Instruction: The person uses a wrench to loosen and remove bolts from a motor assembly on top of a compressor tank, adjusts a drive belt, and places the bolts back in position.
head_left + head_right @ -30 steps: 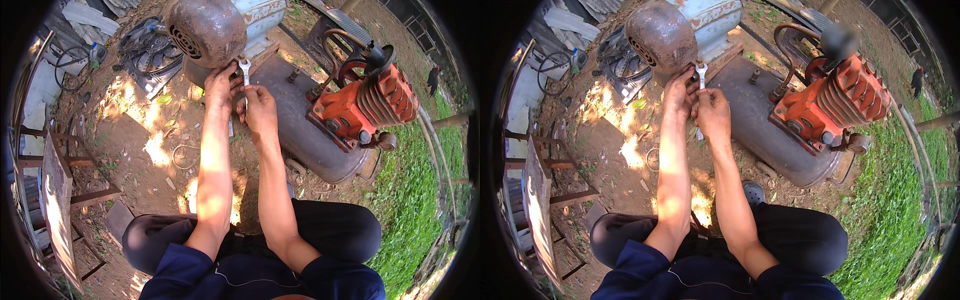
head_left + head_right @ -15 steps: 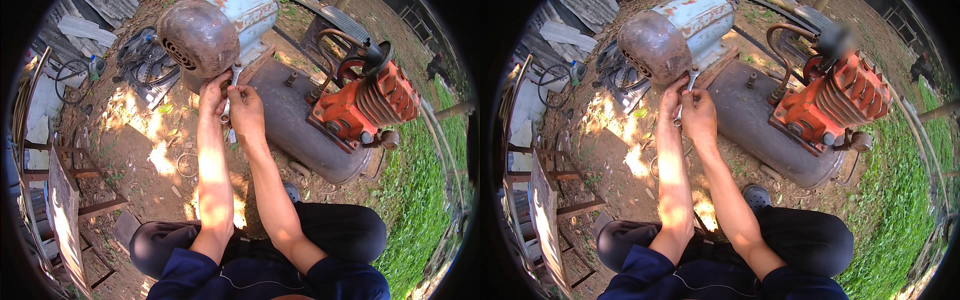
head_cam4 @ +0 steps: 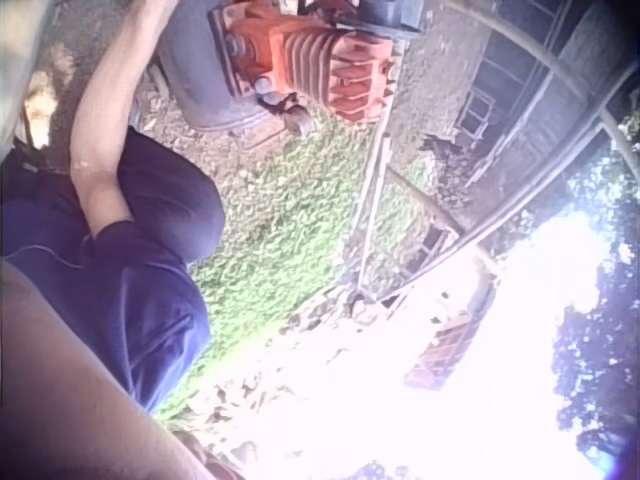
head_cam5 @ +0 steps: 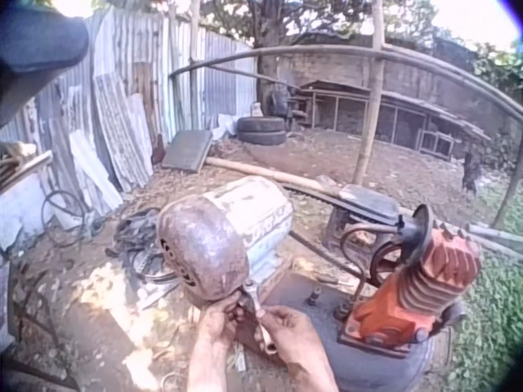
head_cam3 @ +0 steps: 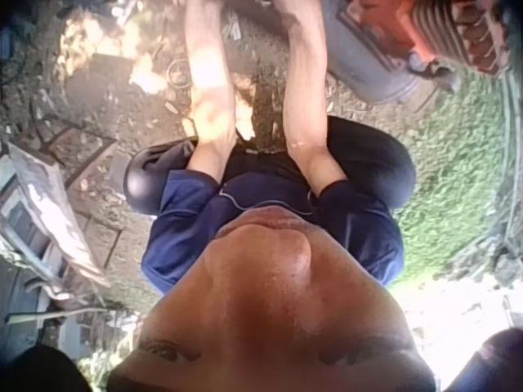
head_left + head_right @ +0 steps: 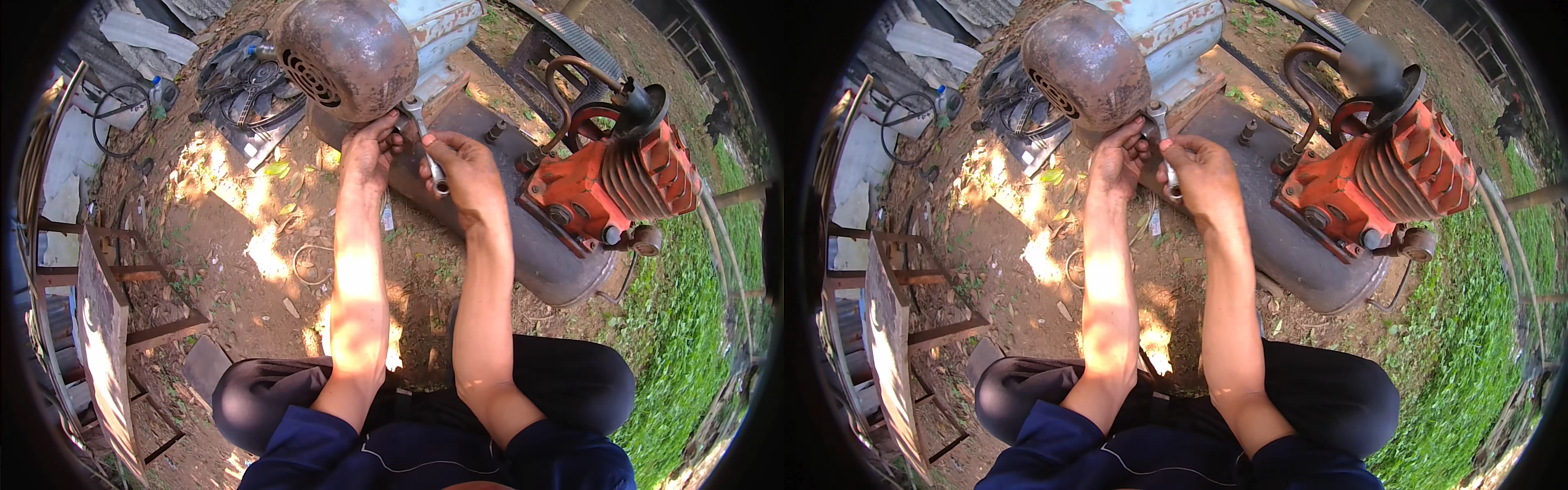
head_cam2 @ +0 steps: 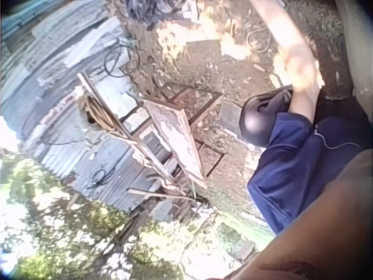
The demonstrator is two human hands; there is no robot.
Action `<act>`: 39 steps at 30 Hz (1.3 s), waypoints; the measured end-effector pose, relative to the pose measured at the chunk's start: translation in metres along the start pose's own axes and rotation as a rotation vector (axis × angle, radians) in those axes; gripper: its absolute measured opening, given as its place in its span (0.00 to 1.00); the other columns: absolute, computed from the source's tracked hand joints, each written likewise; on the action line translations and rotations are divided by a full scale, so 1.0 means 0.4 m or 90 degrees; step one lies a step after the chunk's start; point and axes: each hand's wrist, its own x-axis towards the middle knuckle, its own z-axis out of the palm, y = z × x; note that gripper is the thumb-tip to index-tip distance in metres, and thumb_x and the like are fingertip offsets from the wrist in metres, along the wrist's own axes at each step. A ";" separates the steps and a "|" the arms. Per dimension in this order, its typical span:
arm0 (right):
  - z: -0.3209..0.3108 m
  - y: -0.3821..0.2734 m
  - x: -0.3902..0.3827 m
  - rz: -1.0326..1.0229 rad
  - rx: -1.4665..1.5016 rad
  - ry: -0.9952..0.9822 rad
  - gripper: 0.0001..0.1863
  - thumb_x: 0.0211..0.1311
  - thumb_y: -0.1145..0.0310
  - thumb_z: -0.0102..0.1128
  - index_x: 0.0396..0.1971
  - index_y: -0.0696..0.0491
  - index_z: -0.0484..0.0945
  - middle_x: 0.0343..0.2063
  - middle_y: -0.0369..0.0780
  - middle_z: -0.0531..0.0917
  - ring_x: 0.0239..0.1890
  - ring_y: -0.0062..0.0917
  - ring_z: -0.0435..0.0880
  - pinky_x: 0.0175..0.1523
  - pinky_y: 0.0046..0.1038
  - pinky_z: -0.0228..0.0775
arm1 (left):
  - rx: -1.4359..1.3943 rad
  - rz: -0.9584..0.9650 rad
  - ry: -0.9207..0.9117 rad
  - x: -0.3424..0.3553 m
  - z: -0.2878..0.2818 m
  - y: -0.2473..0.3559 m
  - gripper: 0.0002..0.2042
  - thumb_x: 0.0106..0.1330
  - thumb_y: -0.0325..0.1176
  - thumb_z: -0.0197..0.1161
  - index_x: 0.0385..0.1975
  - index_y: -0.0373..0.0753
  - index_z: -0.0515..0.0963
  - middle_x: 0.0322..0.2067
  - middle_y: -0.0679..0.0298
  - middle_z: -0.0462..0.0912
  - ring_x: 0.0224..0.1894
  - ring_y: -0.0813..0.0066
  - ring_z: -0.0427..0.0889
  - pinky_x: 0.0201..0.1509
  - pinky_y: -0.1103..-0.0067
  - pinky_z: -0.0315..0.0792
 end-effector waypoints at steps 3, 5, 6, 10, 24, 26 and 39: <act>-0.097 -0.027 0.047 -0.016 -0.102 0.010 0.11 0.64 0.67 0.57 0.35 0.60 0.79 0.16 0.33 0.77 0.15 0.13 0.71 0.17 0.16 0.58 | 0.001 0.003 -0.006 0.000 0.011 -0.006 0.09 0.59 0.30 0.65 0.37 0.38 0.77 0.26 0.68 0.79 0.24 0.81 0.72 0.28 0.84 0.68; -0.129 -0.052 0.079 -0.076 -0.257 0.035 0.12 0.64 0.66 0.57 0.31 0.60 0.80 0.16 0.33 0.76 0.15 0.14 0.70 0.20 0.19 0.60 | -0.002 -0.001 -0.009 0.003 0.008 -0.007 0.08 0.59 0.30 0.65 0.36 0.39 0.77 0.26 0.69 0.78 0.25 0.81 0.72 0.29 0.85 0.68; -0.131 -0.060 0.079 -0.117 -0.350 0.060 0.13 0.63 0.64 0.57 0.30 0.60 0.81 0.16 0.34 0.77 0.17 0.16 0.70 0.24 0.24 0.62 | -0.003 -0.002 -0.009 0.003 0.005 -0.007 0.08 0.59 0.30 0.65 0.36 0.39 0.77 0.26 0.69 0.78 0.25 0.81 0.72 0.29 0.84 0.68; -0.142 -0.082 0.034 -0.238 -0.394 0.159 0.14 0.62 0.64 0.57 0.34 0.62 0.81 0.15 0.37 0.76 0.19 0.18 0.71 0.27 0.26 0.63 | -0.002 -0.009 -0.015 0.003 -0.002 -0.003 0.08 0.59 0.30 0.65 0.36 0.39 0.77 0.27 0.70 0.78 0.25 0.81 0.71 0.30 0.83 0.68; 0.099 0.109 -0.048 -0.038 -0.016 0.142 0.14 0.67 0.68 0.47 0.47 0.61 0.68 0.21 0.40 0.79 0.22 0.20 0.77 0.28 0.26 0.68 | -0.019 -0.001 -0.034 0.018 -0.012 -0.007 0.13 0.56 0.30 0.67 0.40 0.34 0.76 0.28 0.67 0.79 0.23 0.80 0.72 0.25 0.82 0.69; 0.105 0.104 -0.041 -0.032 0.021 0.114 0.14 0.68 0.68 0.46 0.47 0.61 0.67 0.21 0.39 0.79 0.19 0.19 0.76 0.23 0.25 0.66 | -0.023 -0.007 -0.039 0.016 -0.009 -0.006 0.14 0.56 0.30 0.67 0.40 0.34 0.75 0.28 0.67 0.79 0.23 0.80 0.72 0.24 0.82 0.68; 0.082 0.033 -0.041 0.003 0.098 0.057 0.14 0.67 0.69 0.51 0.48 0.61 0.67 0.18 0.35 0.72 0.09 0.14 0.65 0.12 0.18 0.55 | -0.036 -0.027 -0.056 0.019 -0.018 -0.006 0.12 0.57 0.30 0.67 0.38 0.34 0.76 0.27 0.66 0.80 0.21 0.81 0.72 0.20 0.85 0.66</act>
